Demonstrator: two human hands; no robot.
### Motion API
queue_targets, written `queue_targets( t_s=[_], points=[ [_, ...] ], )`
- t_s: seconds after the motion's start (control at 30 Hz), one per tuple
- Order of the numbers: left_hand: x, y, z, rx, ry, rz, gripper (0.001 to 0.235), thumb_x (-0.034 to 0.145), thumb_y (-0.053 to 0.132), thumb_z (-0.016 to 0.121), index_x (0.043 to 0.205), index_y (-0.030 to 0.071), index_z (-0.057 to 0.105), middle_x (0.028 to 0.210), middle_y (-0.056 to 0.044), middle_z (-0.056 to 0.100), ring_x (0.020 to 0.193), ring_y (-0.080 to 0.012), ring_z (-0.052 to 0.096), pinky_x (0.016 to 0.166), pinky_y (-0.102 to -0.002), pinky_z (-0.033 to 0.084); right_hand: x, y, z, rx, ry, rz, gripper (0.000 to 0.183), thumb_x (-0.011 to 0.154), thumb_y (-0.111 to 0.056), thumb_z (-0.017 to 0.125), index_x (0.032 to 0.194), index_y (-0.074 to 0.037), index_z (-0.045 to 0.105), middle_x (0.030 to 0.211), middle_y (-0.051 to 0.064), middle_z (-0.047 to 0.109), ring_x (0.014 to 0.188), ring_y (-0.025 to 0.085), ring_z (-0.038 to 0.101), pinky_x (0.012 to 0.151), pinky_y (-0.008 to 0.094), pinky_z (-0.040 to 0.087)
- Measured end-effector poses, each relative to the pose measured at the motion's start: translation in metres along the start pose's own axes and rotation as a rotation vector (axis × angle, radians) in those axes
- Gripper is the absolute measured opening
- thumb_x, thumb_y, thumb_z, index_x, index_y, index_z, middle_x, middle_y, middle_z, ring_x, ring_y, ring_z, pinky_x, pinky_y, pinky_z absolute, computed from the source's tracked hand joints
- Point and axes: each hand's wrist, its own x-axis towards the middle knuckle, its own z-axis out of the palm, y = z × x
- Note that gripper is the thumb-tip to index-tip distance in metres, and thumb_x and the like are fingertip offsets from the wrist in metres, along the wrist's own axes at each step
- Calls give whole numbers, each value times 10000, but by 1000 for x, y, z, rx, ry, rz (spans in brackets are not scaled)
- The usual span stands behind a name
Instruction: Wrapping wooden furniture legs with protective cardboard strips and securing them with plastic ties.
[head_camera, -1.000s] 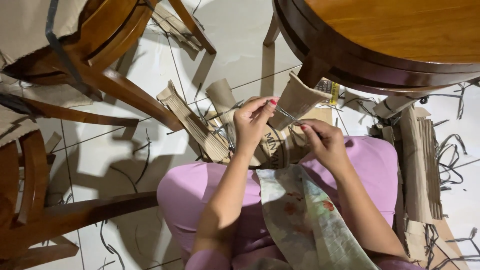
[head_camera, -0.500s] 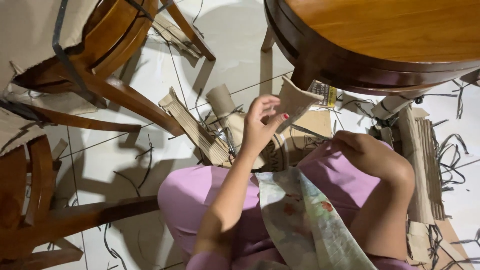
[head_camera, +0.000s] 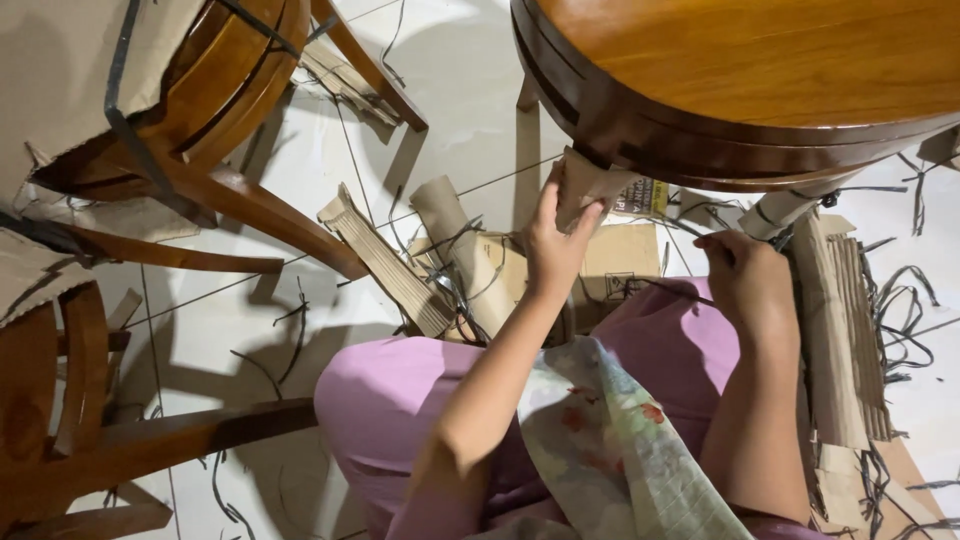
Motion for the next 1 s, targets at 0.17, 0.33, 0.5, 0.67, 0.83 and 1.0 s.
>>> queue_targets(
  t_s=[0.17, 0.33, 0.5, 0.67, 0.83, 1.0],
  points=[
    [-4, -5, 9, -63, 102, -8, 557, 840, 139, 835, 1289, -36, 555, 1139, -190, 684, 983, -267, 685, 862, -330, 631, 1, 4, -6, 77, 5, 48, 398, 1039, -42, 398, 1313, -23, 686, 967, 222, 730, 744, 373, 650, 653, 482, 459],
    [-8, 5, 17, -309, 231, -119, 498, 759, -29, 859, 1173, -66, 584, 1212, -238, 636, 1143, -333, 674, 1005, -391, 627, 20, 10, 38, 354, 168, 3, 189, 933, 64, 519, 1094, -33, 525, 862, 102, 725, 726, 223, 640, 630, 377, 471],
    [-19, -19, 31, -410, 360, -262, 566, 647, 52, 961, 1135, -5, 681, 1186, -194, 711, 1123, -391, 682, 986, -431, 565, 37, -13, 74, 785, 330, -300, 67, 1056, 120, 570, 1098, 92, 615, 816, 236, 685, 555, 227, 625, 505, 290, 491],
    [-16, -22, 28, -416, 331, -263, 571, 648, 66, 961, 1119, -19, 649, 1178, -207, 707, 1138, -380, 680, 984, -407, 569, 58, -39, 109, 727, 502, -304, 185, 929, 119, 686, 807, -6, 747, 601, 129, 610, 504, 161, 536, 499, 295, 439],
    [-17, -25, 29, -446, 315, -287, 555, 661, 59, 954, 1108, -14, 634, 1167, -212, 701, 1154, -358, 685, 980, -375, 558, 48, -72, 113, 808, 543, -321, 241, 916, 83, 654, 726, -44, 730, 484, 54, 541, 490, 105, 481, 498, 252, 388],
    [-14, -20, 26, -541, 288, -279, 497, 721, 20, 909, 1123, -40, 622, 1179, -248, 688, 1200, -380, 654, 1008, -398, 547, 39, -59, 139, 793, 545, -548, 92, 929, 120, 671, 994, 71, 714, 924, 197, 594, 892, 261, 579, 787, 375, 486]
  ],
)
